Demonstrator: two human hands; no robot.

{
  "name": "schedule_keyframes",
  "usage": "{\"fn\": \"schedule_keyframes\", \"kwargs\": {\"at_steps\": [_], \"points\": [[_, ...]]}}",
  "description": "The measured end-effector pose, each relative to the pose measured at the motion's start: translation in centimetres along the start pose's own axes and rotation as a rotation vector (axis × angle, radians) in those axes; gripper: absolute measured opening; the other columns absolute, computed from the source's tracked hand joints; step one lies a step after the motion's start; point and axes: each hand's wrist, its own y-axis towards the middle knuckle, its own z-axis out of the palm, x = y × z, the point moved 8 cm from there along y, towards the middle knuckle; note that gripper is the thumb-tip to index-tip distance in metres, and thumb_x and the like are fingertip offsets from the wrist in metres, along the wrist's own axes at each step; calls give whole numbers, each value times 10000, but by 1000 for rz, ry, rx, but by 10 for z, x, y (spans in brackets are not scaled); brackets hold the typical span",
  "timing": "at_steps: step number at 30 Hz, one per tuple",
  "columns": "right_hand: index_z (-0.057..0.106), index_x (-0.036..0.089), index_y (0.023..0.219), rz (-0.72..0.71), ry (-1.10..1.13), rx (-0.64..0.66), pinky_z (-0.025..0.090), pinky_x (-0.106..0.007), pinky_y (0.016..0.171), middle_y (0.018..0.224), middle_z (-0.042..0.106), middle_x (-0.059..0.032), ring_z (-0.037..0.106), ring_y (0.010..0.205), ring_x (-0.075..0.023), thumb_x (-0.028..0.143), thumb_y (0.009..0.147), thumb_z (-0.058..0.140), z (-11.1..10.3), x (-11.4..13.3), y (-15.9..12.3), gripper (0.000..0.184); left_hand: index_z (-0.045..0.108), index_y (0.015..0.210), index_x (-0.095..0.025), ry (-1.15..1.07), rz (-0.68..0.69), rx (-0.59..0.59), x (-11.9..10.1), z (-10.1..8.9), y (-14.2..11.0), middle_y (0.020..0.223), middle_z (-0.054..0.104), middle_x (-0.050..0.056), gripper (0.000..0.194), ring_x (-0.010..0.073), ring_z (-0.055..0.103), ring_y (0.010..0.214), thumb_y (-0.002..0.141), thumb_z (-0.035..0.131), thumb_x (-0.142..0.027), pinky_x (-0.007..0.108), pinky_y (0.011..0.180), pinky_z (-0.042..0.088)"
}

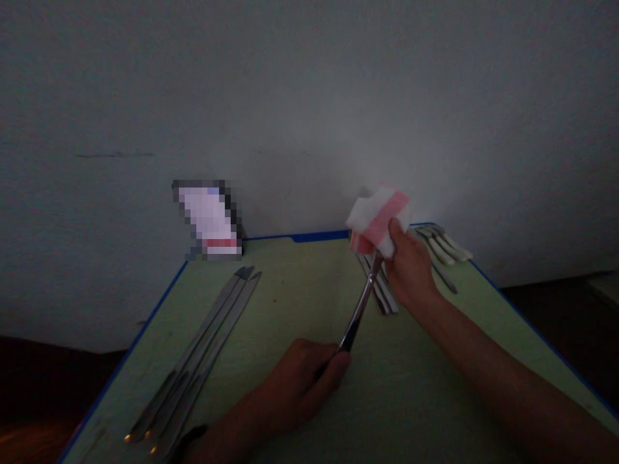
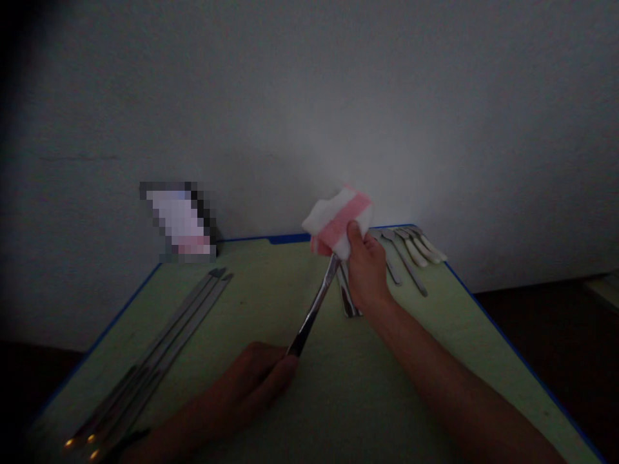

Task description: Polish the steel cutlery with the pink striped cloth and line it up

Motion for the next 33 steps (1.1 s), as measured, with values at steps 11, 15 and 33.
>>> {"fn": "schedule_keyframes", "kwargs": {"at_steps": [11,15,33], "points": [[556,198,836,63,-116,112,415,-254,572,720,599,6,536,614,-121,451,849,417,31,-2,-37,288,540,906,-149,-721,-238,-97,34,-10,12,532,252,-80,465,72,207,428,910,241,-505,192,387,182],[552,197,744,52,-339,100,383,-250,565,648,531,17,478,606,-130,434,844,450,33,-9,-59,277,484,753,-171,-493,-239,-251,31,-16,8,555,346,-56,408,84,307,480,908,288,-493,206,451,273],[558,202,801,-93,-439,52,366,-279,601,685,543,-13,464,634,-147,438,891,310,15,16,-29,354,443,723,-194,13,-189,-430,19,-26,1,607,454,-32,365,124,442,544,938,230,-398,241,538,342]]}}
